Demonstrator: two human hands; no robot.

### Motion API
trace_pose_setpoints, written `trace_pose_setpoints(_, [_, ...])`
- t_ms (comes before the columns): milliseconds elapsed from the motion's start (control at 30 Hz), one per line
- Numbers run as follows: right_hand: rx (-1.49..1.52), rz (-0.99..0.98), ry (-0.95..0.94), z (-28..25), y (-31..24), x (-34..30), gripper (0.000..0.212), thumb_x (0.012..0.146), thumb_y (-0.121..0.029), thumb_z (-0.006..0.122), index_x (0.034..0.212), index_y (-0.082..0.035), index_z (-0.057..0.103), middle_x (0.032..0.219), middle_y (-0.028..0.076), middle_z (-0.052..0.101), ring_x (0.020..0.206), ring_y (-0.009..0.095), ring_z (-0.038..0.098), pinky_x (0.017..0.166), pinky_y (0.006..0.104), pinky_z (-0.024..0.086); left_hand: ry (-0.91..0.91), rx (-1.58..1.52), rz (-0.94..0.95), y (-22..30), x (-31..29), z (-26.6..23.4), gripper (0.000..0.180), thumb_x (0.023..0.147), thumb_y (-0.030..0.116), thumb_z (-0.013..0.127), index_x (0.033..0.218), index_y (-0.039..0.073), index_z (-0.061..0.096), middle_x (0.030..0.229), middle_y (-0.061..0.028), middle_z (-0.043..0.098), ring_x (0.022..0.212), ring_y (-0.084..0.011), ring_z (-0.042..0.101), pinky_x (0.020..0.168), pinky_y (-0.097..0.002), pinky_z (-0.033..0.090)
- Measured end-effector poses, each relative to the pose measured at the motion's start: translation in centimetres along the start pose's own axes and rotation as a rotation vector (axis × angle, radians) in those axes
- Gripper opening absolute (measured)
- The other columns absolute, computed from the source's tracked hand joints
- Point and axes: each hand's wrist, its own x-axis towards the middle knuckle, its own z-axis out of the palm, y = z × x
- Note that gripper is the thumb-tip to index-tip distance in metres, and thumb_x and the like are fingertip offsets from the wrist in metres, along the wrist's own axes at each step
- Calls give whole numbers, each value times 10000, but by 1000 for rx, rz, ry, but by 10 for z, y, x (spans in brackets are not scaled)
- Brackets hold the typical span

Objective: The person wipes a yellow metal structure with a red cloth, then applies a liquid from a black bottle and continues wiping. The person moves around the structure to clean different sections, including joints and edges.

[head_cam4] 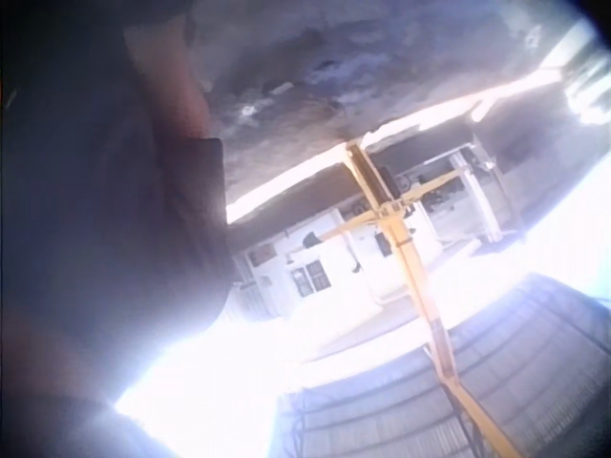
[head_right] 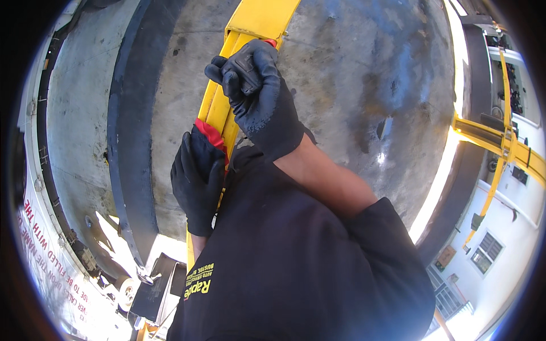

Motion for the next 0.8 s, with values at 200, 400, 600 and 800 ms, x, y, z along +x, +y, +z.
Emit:
trace_pose_setpoints(200, [20, -17, -40, -6, 2, 1, 441, 1213, -384, 550, 1296, 37, 649, 1349, 243, 700, 1283, 378, 746, 901, 274, 739, 11, -8, 9, 1, -1, -1, 930, 923, 411, 868, 1668, 0, 491, 1486, -234, 687, 1288, -436, 688, 1092, -543, 538])
trace_pose_setpoints(400, [-34, -101, 56, 6, 13, 2, 445, 1197, -436, 577, 1269, -3, 650, 1291, 216, 715, 1200, 354, 765, 890, 306, 721, 15, -4, 15, 0, -1, 1, 902, 956, 428, 847, 1675, 16, 492, 1483, -227, 698, 1298, -434, 691, 1094, -543, 539])
trace_pose_setpoints(600, [-37, -123, -55, -7, 13, 8, 369, 1200, -430, 574, 1228, -74, 666, 1202, 184, 727, 1140, 342, 771, 865, 308, 706, 33, -25, -7, 2, -6, 1, 883, 963, 430, 846, 1664, 11, 511, 1455, -236, 710, 1278, -432, 705, 1089, -531, 547])
trace_pose_setpoints(800, [-88, -169, -65, -16, 15, 13, 369, 1208, -430, 559, 1245, -80, 669, 1232, 158, 735, 1162, 345, 771, 873, 312, 695, 41, -18, 31, 1, -8, 1, 808, 1025, 401, 792, 1672, 14, 503, 1524, -232, 679, 1310, -444, 696, 1085, -516, 559])
